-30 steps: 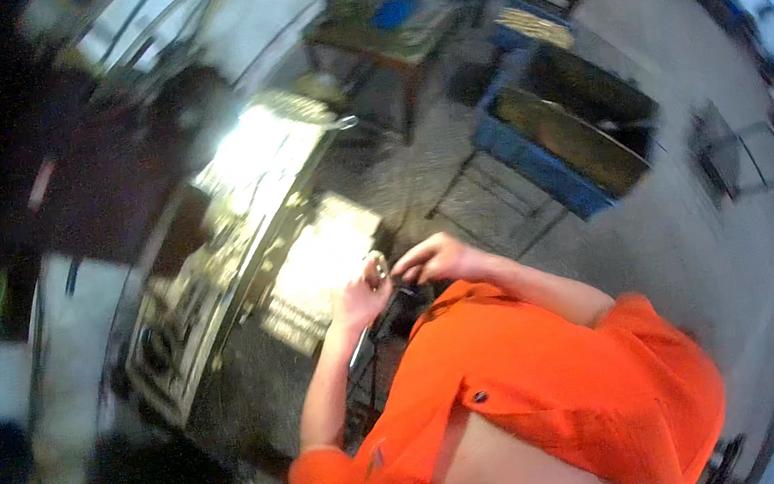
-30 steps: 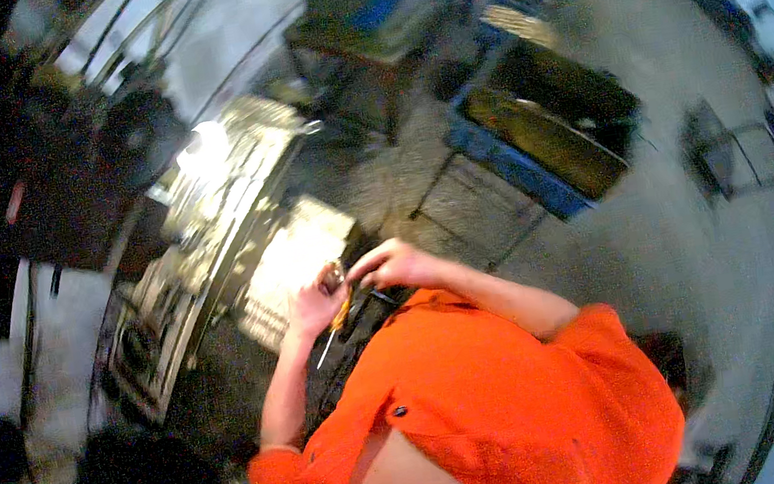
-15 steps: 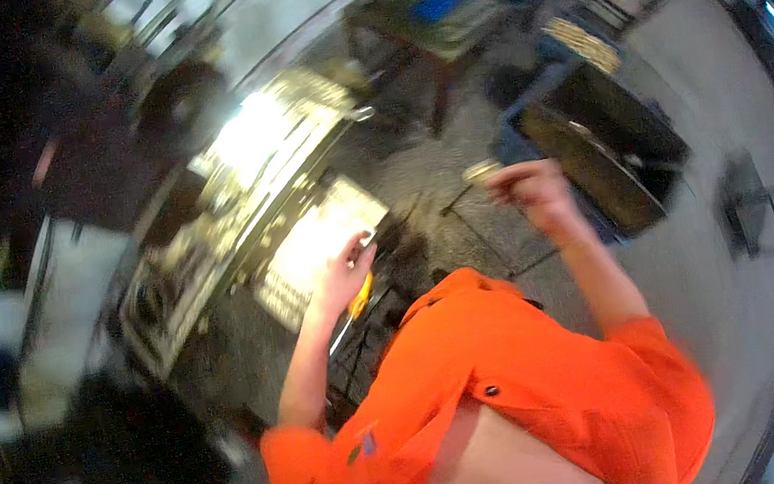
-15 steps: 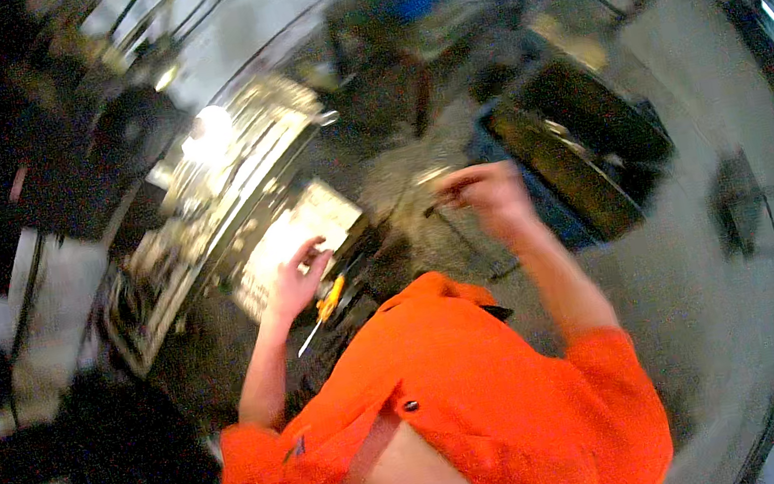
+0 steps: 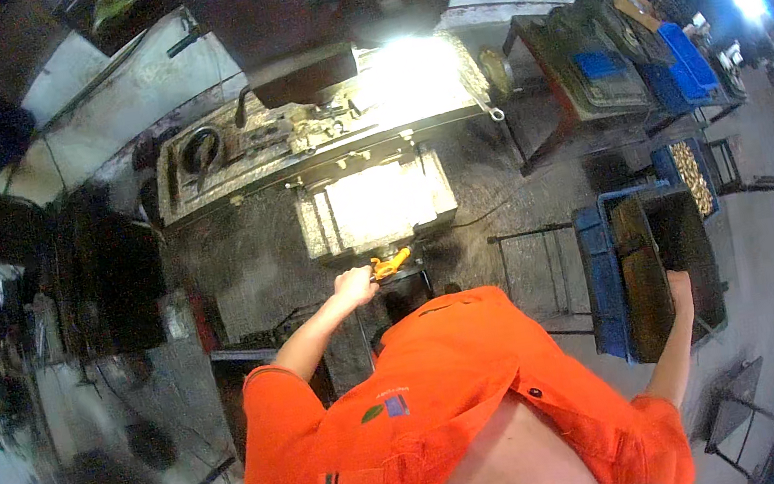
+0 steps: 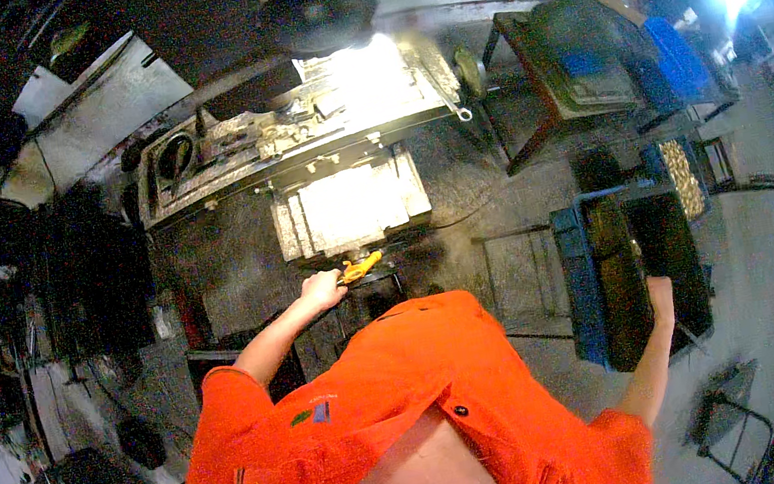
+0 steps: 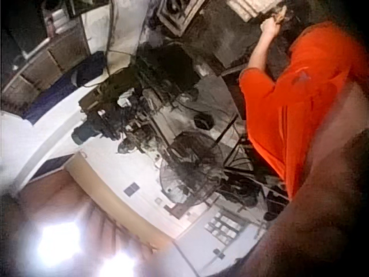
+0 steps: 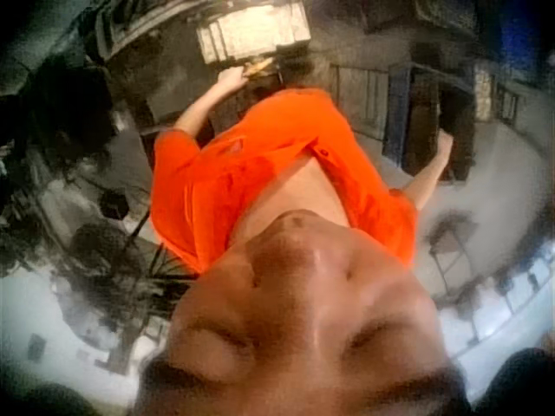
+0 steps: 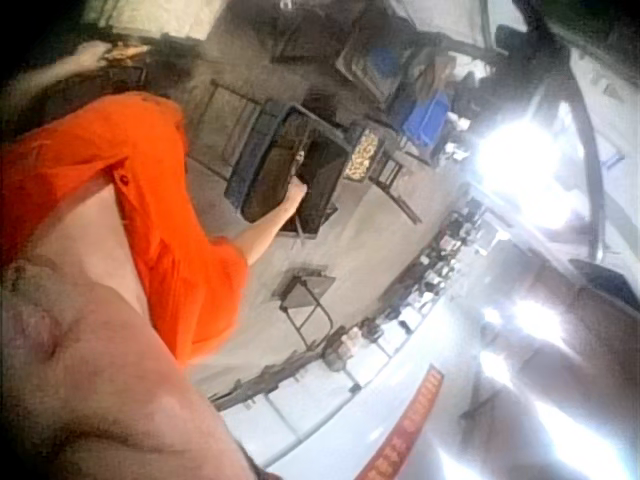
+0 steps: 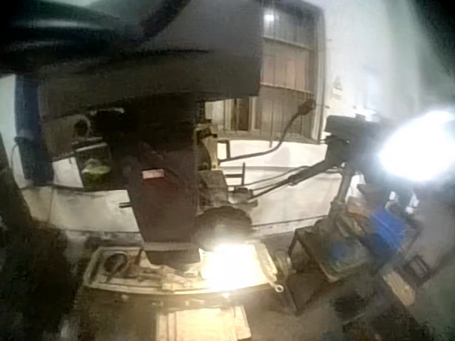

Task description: The person operates a milling machine in a workshop, repeatedly loading small brass parts into the machine, adjusting the lever, and removing finished parts. The person uses a yellow tool to assist with handling the parts and places them into a bin.

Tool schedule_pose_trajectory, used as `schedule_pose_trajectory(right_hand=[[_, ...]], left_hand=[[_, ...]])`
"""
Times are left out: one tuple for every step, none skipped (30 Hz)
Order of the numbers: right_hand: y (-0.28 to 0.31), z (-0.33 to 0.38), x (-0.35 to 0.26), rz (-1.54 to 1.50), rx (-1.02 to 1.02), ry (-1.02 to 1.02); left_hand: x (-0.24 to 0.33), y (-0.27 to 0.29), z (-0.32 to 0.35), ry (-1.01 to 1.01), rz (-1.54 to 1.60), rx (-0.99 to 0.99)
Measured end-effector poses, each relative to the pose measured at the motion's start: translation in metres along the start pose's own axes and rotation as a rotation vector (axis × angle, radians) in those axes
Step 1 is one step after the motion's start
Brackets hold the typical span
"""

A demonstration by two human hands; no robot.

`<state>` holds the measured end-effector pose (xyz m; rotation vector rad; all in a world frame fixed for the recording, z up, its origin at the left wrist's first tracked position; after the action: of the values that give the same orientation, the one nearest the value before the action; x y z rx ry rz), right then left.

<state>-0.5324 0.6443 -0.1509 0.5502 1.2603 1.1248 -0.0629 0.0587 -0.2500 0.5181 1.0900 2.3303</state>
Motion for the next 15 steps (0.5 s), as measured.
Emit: schedule_pose_trajectory(right_hand=[[0.005, -0.006, -0.01, 0.155, 0.075, 0.085], [0.014, 0.0, -0.042, 0.306, 0.151, 0.179], [0.023, 0.017, -0.081, 0.45, 0.231, 0.262], [0.029, 0.047, -0.149, 0.323, 0.471, 0.244], [0.027, 0.052, -0.176, 0.124, 0.415, 0.385], [0.021, 0.055, -0.204, -0.077, 0.347, 0.527], [0.004, 0.079, -0.261, -0.12, 0.161, 0.54], [-0.024, 0.093, -0.301, -0.143, 0.032, 0.72], [-0.052, 0.119, -0.345, -0.232, -0.161, 0.722], [-0.087, 0.127, -0.373, -0.107, -0.181, 1.152], [-0.11, 0.144, -0.413, -0.116, -0.326, 1.383], [-0.136, 0.154, -0.433, -0.101, -0.4, 1.466], [-0.155, 0.163, -0.447, -0.188, -0.575, 1.399], [-0.169, 0.163, -0.451, -0.063, -0.759, 1.281], [-0.176, 0.162, -0.459, 0.053, -0.9, 1.25]], left_hand=[[-0.002, -0.007, -0.003, 0.024, 0.031, 0.03], [-0.004, -0.004, 0.002, 0.022, 0.056, 0.071], [-0.001, 0.008, 0.008, 0.012, 0.07, 0.11], [-0.001, 0.016, 0.017, 0.009, 0.096, 0.15], [0.003, 0.028, 0.018, -0.065, 0.003, 0.213], [0.007, 0.045, 0.026, -0.133, -0.037, 0.226], [0.01, 0.065, 0.039, -0.194, -0.084, 0.24], [0.017, 0.085, 0.052, -0.252, -0.069, 0.267], [0.024, 0.105, 0.068, -0.302, -0.018, 0.311], [0.034, 0.121, 0.082, -0.375, 0.022, 0.378], [0.042, 0.132, 0.094, -0.443, 0.071, 0.44], [0.053, 0.145, 0.102, -0.552, 0.111, 0.535], [0.066, 0.159, 0.108, -0.664, 0.142, 0.628], [0.07, 0.167, 0.115, -0.765, 0.171, 0.72], [0.069, 0.171, 0.116, -0.753, 0.187, 0.708]])
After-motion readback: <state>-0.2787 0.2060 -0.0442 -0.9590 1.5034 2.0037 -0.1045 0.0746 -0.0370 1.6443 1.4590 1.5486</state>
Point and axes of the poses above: each hand's wrist, its own z-axis away from the middle knuckle, its own y-axis out of the back of the hand, x = y × z, the point moved 2 cm from there along -z, towards the middle knuckle, and after that the axes turned 12 degrees about y, right-handed, at the moved point
